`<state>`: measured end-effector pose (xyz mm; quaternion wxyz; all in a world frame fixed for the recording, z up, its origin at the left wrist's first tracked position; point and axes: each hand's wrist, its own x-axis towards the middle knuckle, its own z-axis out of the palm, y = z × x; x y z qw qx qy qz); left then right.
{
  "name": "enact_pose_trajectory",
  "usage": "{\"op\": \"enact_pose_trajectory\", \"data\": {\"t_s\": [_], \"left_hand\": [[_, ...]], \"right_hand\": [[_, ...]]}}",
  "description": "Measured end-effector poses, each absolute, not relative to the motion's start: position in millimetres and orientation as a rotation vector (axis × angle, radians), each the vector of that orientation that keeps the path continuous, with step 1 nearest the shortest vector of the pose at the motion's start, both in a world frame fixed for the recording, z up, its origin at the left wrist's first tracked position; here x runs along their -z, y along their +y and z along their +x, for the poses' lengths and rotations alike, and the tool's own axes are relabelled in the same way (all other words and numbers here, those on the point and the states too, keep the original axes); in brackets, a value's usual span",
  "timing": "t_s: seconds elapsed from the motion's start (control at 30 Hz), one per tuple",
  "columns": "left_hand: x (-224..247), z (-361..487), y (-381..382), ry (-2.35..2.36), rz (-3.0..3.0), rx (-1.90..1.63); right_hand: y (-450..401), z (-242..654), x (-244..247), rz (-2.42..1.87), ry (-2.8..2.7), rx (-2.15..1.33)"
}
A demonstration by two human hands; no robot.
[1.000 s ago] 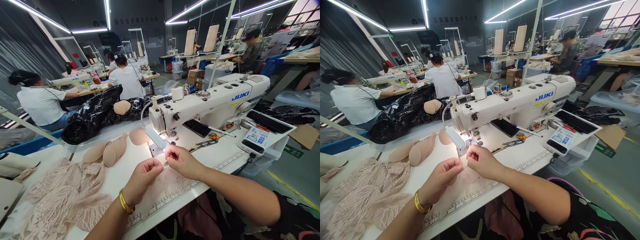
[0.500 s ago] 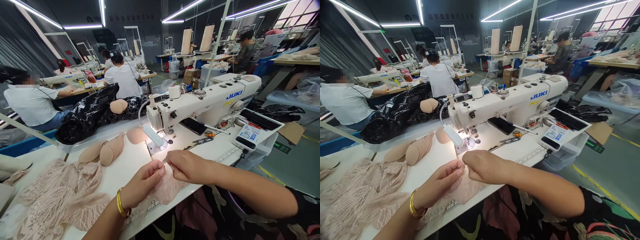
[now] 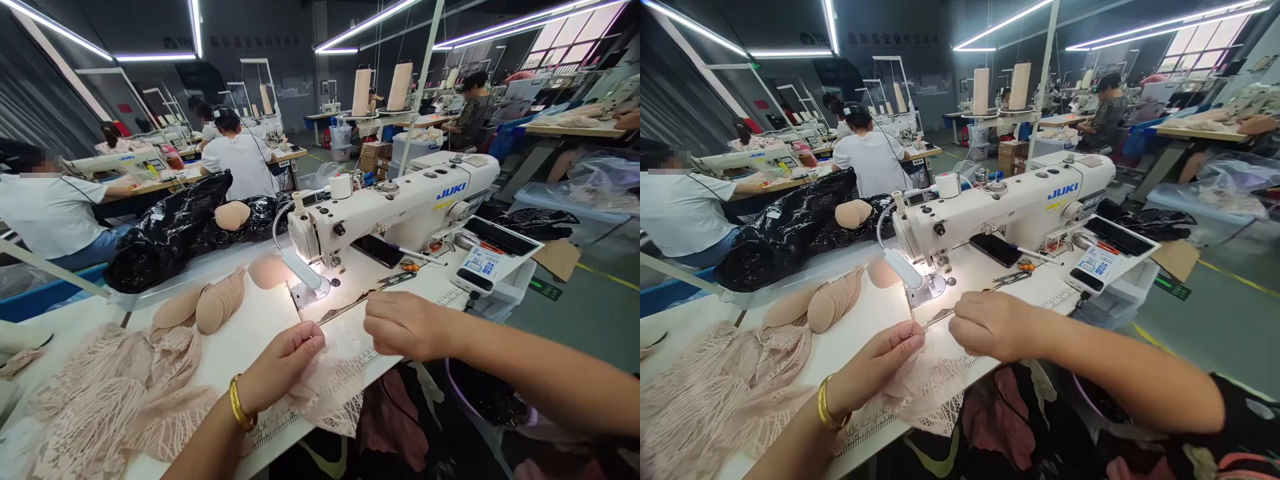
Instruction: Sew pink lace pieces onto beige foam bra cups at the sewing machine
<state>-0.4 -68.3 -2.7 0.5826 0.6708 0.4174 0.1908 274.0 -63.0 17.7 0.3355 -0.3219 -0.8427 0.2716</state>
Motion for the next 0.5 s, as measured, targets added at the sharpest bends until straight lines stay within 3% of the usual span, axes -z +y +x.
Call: {"op": "enact_pose_trajectory", "data": {"t_s": [0.13, 0.23, 0.3, 0.43, 0.5], "left_hand": [[3, -2, -67, 1.072, 1.578, -0.54], [3, -2, -64, 1.118, 1.443, -0.606], [3, 1, -64, 1.11, 1.417, -0.631], [2, 6, -67, 1.079, 1.566, -0.721], [0, 5, -68, 1.07, 1.673, -0.74]], "right_hand": [[-16, 342, -16, -1.38, -2.234, -0.072], [-9, 361, -12, -1.601, -2.134, -0.004], [-26, 342, -7, -1.47, -2.183, -0.26], [-66, 259, 9, -1.1, -2.019, -1.094], [-71, 223, 17, -0.965, -1.906, -1.306]]}}
